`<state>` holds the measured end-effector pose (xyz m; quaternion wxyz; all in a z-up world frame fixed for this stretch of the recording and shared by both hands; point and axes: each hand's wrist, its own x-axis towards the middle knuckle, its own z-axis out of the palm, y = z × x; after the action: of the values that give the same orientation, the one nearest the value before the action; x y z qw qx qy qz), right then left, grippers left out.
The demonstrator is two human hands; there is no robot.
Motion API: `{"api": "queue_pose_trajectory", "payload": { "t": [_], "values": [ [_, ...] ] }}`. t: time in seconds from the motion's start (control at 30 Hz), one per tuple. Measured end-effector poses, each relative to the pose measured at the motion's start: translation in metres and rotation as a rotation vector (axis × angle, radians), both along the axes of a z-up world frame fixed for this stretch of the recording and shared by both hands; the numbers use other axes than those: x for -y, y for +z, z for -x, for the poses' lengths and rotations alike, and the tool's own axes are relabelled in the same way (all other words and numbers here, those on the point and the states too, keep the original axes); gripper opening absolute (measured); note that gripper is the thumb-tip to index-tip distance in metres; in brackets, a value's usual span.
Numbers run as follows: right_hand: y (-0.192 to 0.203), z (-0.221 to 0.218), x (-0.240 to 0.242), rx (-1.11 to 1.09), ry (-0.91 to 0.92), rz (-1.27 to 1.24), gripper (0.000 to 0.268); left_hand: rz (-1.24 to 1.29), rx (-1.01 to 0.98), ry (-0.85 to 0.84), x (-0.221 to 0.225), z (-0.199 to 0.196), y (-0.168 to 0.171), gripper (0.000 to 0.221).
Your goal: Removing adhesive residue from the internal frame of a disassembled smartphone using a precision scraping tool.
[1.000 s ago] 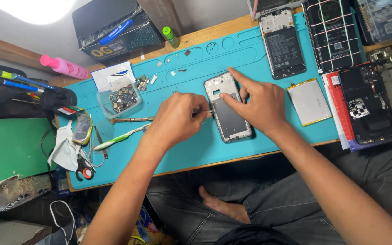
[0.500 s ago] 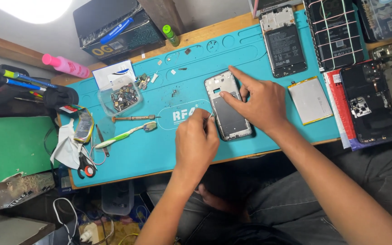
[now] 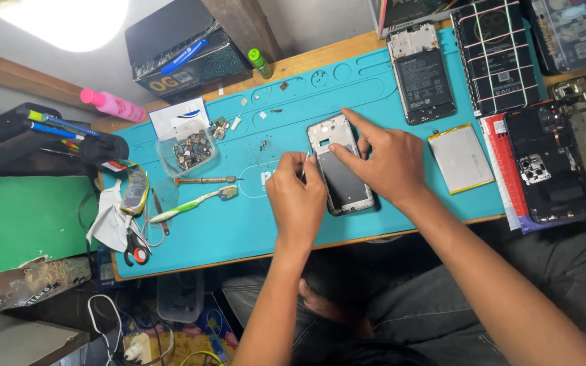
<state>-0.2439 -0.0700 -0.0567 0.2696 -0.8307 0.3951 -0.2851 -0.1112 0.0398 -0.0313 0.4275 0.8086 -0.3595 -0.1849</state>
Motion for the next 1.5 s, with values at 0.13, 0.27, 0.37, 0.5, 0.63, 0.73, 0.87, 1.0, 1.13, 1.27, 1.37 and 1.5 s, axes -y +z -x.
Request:
{"api": "queue_pose_trajectory", "payload": {
  "t": [0.13,0.27,0.37,0.5,0.63,0.73,0.87,1.0,1.13,1.27,1.37,1.5],
  "values": [
    [0.001,0.000,0.002,-0.013,-0.011,-0.003,0.054,0.004,0.004,0.012,0.001,0.004,0.004,0.011],
    [-0.001,0.001,0.000,-0.020,-0.002,0.001,0.053,-0.072,-0.040,0.002,-0.022,0.016,0.012,0.011],
    [-0.001,0.000,0.002,-0.003,0.001,0.028,0.053,-0.010,0.025,0.019,0.004,-0.004,-0.007,0.012],
    [-0.002,0.002,0.001,-0.007,-0.001,0.010,0.053,0.043,0.043,0.023,0.026,-0.017,-0.007,0.013],
    [-0.002,0.001,0.001,-0.014,-0.001,0.003,0.054,-0.028,-0.006,0.016,0.003,-0.002,0.007,0.013],
    [-0.002,0.002,0.003,-0.026,0.006,0.014,0.054,-0.048,0.006,0.001,0.005,-0.006,0.001,0.013],
    [-0.001,0.001,0.001,-0.022,0.001,0.019,0.053,0.025,0.021,0.000,0.035,-0.027,-0.006,0.013],
    [-0.003,0.000,-0.001,-0.028,-0.014,0.016,0.053,-0.045,0.028,-0.014,0.024,-0.028,0.001,0.013],
    [0.000,0.001,0.000,-0.030,0.008,0.003,0.053,-0.065,0.017,-0.041,0.024,-0.032,0.001,0.012],
    [0.002,0.001,0.002,-0.036,0.007,0.018,0.053,-0.049,0.081,-0.139,0.037,-0.042,0.006,0.009],
    [0.006,-0.001,0.001,-0.036,0.009,0.025,0.052,-0.080,0.064,-0.167,0.031,-0.051,0.005,0.008],
    [0.004,0.000,0.002,-0.026,0.017,0.019,0.053,-0.086,0.087,-0.200,0.028,-0.055,0.009,0.008]
  ]
}}
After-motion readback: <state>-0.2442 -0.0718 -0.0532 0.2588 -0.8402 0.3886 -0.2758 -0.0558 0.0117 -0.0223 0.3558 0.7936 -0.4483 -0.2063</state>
